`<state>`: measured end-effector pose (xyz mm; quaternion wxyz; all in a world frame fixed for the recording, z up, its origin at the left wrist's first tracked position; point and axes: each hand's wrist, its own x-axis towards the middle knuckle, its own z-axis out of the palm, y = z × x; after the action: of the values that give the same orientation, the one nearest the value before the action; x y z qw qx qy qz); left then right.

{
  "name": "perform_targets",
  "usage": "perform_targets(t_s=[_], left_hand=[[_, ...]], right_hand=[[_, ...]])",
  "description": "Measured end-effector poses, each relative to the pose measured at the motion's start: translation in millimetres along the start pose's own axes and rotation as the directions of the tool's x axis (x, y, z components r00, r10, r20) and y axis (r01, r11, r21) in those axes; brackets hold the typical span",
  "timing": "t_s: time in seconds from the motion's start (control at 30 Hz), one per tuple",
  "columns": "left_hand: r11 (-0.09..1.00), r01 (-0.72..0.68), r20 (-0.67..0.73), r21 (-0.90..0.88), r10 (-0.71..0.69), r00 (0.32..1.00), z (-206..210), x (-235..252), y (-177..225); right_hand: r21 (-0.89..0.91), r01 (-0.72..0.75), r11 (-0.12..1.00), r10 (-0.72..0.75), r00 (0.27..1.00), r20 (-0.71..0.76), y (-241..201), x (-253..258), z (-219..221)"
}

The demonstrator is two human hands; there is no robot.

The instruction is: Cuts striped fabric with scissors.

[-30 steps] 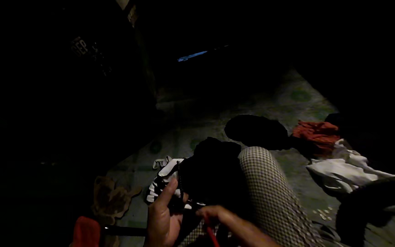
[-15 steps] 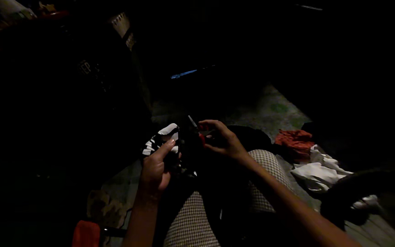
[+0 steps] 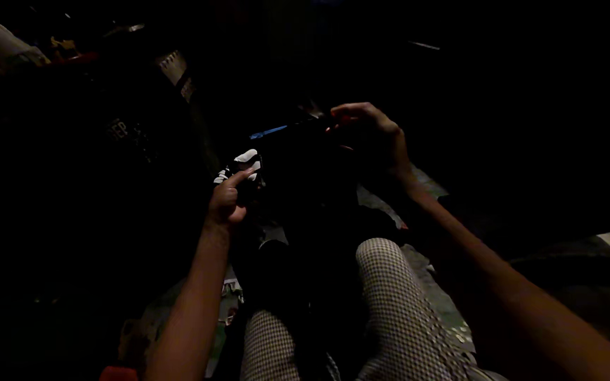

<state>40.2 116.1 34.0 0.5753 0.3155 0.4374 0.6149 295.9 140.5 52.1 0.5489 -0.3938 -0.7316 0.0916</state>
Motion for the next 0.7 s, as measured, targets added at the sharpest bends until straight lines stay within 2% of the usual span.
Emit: perform_targets(t_s=[0.1,0.17,0.27,0.33,0.43,0.53,0.6,0.7], left_hand=[[0.996,-0.090,0.003,0.014,0.089,0.996,6,12,3],[0.988,-0.145,-0.031,0.044,0.147,0.989,2,2,2],[0.968,-0.195,-0.014,0.160,0.200,0.980,-28,-55,-16],[0.969,-0.204,-0.069,0.137,0.215,0.974,-51,-99,-41],[0.995,-0.097,-0.191,-0.015,0.092,0.977,-82,-157,-100],[0.989,0.078,-0.384,-0.128,-0.122,0.915,-96,-197,-142],[0.969,0.109,-0.456,-0.221,-0.201,0.867,-100,-205,-150],[0.935,0.048,-0.509,-0.352,-0.234,0.828,-101,-203,-149]], right_hand=[[-0.070,0.083,0.994,-0.085,0.996,-0.037,-15,10,1],[-0.044,0.083,0.996,-0.085,0.995,-0.043,-28,-1,3],[0.105,0.013,0.994,-0.017,0.999,0.041,-52,-52,-6],[0.141,-0.067,0.988,0.048,0.990,0.132,-61,-106,-13],[0.047,-0.204,0.978,0.188,0.954,0.235,-49,-196,-7],[-0.066,-0.343,0.937,0.344,0.876,0.338,-40,-262,5],[-0.097,-0.391,0.915,0.398,0.834,0.383,-43,-279,10],[-0.109,-0.433,0.895,0.434,0.785,0.442,-51,-278,16]])
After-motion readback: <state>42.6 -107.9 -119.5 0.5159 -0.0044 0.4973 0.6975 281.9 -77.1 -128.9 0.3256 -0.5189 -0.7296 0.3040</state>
